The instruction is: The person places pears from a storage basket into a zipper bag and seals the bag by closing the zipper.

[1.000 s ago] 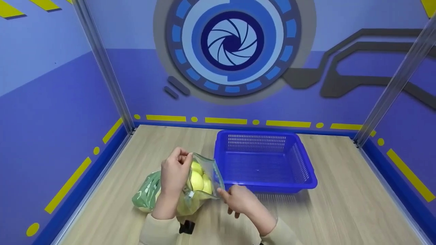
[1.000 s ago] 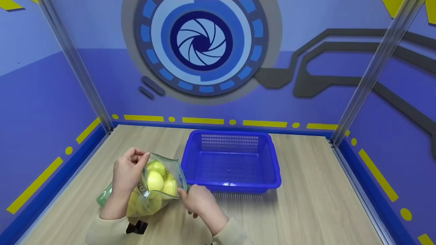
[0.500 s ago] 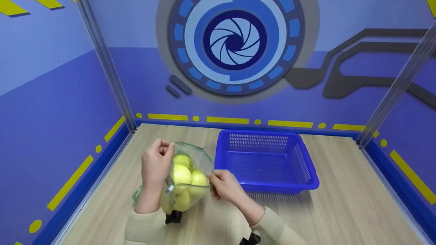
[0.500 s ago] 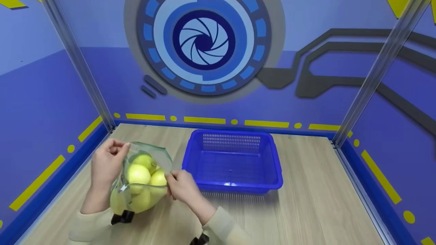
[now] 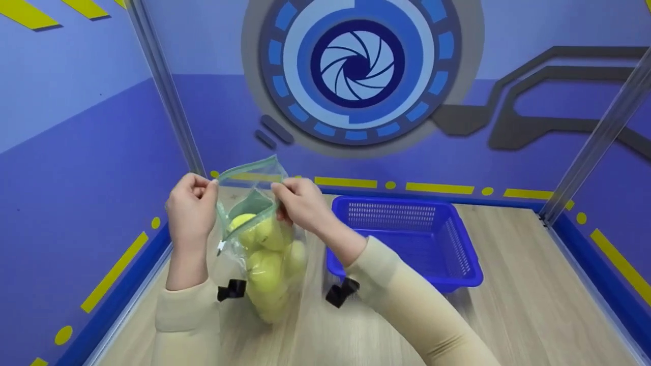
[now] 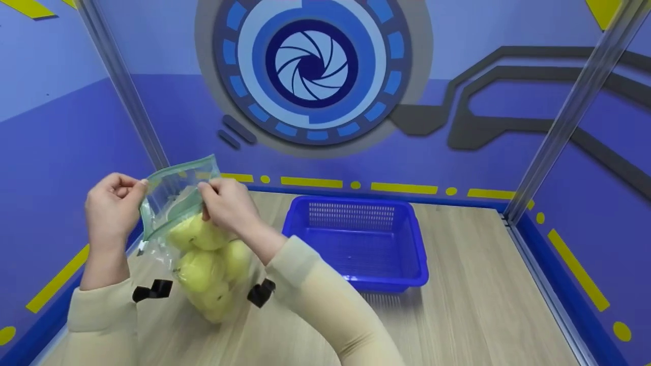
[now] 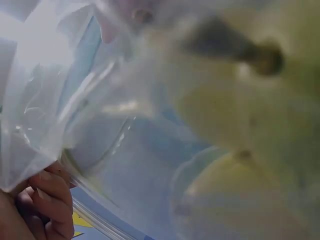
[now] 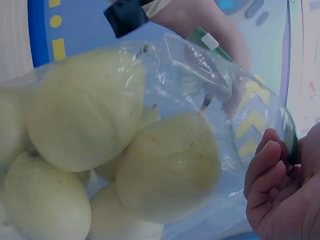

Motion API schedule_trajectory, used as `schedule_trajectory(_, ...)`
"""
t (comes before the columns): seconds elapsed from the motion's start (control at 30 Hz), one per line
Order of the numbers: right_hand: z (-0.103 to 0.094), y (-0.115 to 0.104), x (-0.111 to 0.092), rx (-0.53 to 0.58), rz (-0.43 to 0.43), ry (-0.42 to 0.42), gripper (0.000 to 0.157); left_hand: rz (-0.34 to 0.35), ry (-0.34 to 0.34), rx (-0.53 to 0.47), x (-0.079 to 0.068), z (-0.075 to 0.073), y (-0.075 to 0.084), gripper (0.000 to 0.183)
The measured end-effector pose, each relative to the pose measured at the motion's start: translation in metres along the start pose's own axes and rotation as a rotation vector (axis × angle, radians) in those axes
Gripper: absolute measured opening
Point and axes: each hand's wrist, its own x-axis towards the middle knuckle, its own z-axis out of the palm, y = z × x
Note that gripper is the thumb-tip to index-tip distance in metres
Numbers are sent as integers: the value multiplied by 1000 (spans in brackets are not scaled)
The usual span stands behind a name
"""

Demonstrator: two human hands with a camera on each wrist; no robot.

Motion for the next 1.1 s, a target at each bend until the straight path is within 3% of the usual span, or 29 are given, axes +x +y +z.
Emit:
schedule_trajectory(0.1, -3, -3, 8, -12, 19, -9, 45, -59, -67, -14, 1, -1, 0, 15)
schedule_trajectory(0.33, 1, 34, 11, -77, 83, -48, 42, -147, -312, 7, -14, 22, -13, 18)
schedule_trajectory(0.47, 5, 42, 11, -39, 98, -100, 36, -161, -375, -12, -19, 37, -17, 19)
schedule_trajectory(0.63, 5, 38, 18, -61, 130, -134, 38, -162, -403, -86, -11, 49, -16, 20)
schedule_trajectory(0.73, 5, 37, 23, -96, 150, -141, 40, -160, -512, -146, -5, 55, -19, 24)
schedule_trajectory(0.83, 5, 39, 26, -92, 180, -131, 38, -153, -647, -178, -4, 57, -24, 30)
schedule_trajectory(0.9, 5, 42, 26, -77, 210, -115, 35, -145, -702, -178, -5, 55, -28, 34)
schedule_trajectory(1.1, 4, 53, 27, -74, 250, -89, 27, -111, -737, -146, -12, 45, -43, 42)
